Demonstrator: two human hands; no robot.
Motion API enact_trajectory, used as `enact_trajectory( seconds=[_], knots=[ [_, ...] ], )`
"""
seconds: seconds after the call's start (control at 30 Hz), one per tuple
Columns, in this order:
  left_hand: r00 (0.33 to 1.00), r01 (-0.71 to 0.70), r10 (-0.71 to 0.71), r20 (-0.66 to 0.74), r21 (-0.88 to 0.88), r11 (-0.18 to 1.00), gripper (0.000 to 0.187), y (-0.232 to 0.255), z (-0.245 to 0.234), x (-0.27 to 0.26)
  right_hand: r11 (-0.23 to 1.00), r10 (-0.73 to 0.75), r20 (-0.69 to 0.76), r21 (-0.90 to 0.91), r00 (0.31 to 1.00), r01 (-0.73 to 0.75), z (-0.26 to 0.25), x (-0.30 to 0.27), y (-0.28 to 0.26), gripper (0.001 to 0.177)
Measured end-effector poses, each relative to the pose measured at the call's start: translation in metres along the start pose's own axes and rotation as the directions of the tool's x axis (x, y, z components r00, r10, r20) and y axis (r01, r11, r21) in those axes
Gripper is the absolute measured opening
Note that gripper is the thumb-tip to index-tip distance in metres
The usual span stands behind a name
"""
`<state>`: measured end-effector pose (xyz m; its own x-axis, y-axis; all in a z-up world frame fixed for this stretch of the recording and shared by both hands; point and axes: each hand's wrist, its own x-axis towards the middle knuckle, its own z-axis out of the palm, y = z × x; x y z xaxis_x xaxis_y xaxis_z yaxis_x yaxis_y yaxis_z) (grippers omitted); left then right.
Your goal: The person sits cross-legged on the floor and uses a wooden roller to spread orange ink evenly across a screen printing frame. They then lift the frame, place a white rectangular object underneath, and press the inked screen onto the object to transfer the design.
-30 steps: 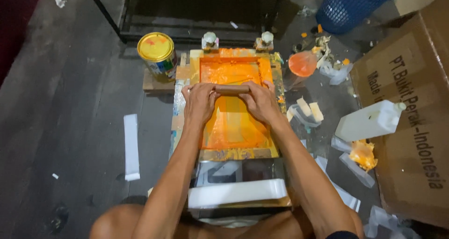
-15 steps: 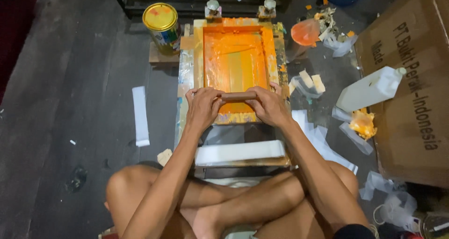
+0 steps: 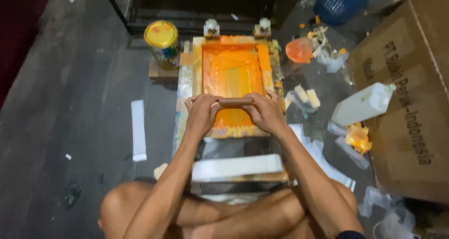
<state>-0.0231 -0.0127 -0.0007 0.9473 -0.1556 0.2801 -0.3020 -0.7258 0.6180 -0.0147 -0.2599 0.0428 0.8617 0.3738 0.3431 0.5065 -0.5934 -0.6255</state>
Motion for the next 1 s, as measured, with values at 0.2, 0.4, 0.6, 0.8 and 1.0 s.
enact_trajectory(
  seconds=[0.2,0.4,0.6,0.8,1.0],
  knots=[
    [0.996,0.087,-0.086,-0.027,0.025,0.996,0.016,-0.012,0.006,0.077,0.994,0.096,0.016,-0.061,0.995,-0.095,0.0,0.069,0.031,0.015],
    [0.994,0.108,-0.107,-0.025,0.07,0.992,0.017,-0.024,0.01,0.101,0.99,0.116,0.001,-0.086,0.993,-0.115,0.008,0.09,0.045,0.012],
    [0.996,0.087,-0.086,-0.02,0.066,0.994,0.018,-0.017,0.006,0.068,0.994,0.041,0.01,-0.099,0.999,-0.04,0.003,0.058,0.021,0.008],
    [0.999,0.03,-0.03,0.019,0.023,0.999,0.015,0.007,-0.009,0.003,0.998,-0.004,0.024,-0.063,1.0,0.006,-0.002,0.004,-0.008,0.006],
    [1.0,-0.021,0.02,0.023,0.011,1.0,0.007,0.018,-0.014,-0.039,0.999,-0.037,0.039,-0.03,0.999,0.039,-0.003,-0.037,-0.017,0.008]
  ],
)
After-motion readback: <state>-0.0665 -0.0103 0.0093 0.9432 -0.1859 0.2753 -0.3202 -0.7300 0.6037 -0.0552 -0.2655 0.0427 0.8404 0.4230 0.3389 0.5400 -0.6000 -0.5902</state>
